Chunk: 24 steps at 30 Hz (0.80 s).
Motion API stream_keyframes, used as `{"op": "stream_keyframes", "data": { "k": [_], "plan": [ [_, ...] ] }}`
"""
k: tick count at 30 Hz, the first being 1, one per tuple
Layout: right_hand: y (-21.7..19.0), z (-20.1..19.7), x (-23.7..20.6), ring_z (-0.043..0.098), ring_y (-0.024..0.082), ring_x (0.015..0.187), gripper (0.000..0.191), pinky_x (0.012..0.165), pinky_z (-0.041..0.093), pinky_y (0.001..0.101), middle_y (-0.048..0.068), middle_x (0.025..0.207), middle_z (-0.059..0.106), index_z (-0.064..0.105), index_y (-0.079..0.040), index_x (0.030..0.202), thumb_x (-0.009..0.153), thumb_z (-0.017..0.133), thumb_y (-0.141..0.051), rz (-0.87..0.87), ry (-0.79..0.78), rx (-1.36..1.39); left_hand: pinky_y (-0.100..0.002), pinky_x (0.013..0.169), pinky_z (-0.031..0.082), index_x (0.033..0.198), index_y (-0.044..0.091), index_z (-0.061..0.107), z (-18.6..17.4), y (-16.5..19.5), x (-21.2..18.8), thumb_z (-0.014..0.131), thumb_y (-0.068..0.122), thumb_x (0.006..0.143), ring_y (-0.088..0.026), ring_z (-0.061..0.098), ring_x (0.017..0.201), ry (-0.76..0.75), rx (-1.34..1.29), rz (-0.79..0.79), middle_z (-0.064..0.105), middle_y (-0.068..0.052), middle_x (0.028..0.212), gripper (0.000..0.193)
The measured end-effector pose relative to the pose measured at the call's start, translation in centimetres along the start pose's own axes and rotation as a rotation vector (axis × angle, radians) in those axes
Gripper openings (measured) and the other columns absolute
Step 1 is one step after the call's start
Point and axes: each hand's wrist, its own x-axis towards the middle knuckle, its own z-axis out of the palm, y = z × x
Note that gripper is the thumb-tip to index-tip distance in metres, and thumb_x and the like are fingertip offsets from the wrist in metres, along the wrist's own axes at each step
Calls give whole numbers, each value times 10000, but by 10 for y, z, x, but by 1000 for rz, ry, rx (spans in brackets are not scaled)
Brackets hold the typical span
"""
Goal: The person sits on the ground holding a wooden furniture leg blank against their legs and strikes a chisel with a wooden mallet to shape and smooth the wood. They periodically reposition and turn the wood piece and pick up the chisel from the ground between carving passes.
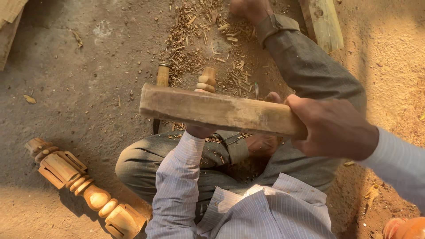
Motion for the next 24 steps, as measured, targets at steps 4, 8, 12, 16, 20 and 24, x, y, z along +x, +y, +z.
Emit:
{"op": "stream_keyframes", "data": {
  "k": [4,8,12,16,20,24],
  "plan": [
    [8,13,-3,721,357,697,743,591,556,456,142,838,731,596,-94,1197,543,920,-235,-29,152,-4,-441,1138,545,1482,123,341,-4,0,2,837,260,980,-214,573,1349,118,149,202,509,-103,1464,720],
    [22,23,-8,738,311,695,690,626,582,410,137,861,737,577,-79,1172,561,864,-221,-32,152,131,-419,974,599,1503,125,479,-12,5,5,863,146,833,-225,724,1175,89,253,215,680,-105,1346,772],
    [27,27,-8,725,358,752,672,649,568,445,147,858,735,594,-98,1160,580,901,-243,42,159,100,-414,1052,576,1459,121,206,-10,3,3,905,140,785,-263,651,1241,204,437,309,530,-149,1402,971],
    [23,30,-6,727,360,763,675,653,563,451,136,856,736,595,-108,1162,573,896,-240,40,149,124,-463,1026,544,1410,78,180,-6,-3,-2,898,83,807,-301,640,1214,180,516,305,524,-197,1354,937],
    [21,26,-2,742,322,730,654,630,587,413,137,847,745,595,-66,1167,594,878,-207,-41,154,187,-430,980,611,1416,111,199,-6,-3,1,887,40,826,-291,694,1145,196,422,244,567,-192,1320,909],
    [22,13,0,746,251,648,724,585,591,363,152,861,734,568,23,1193,561,861,-174,-153,230,232,-307,865,634,1226,61,390,-5,11,9,815,14,922,-166,727,943,186,243,175,663,-94,1089,524]
  ]
}}
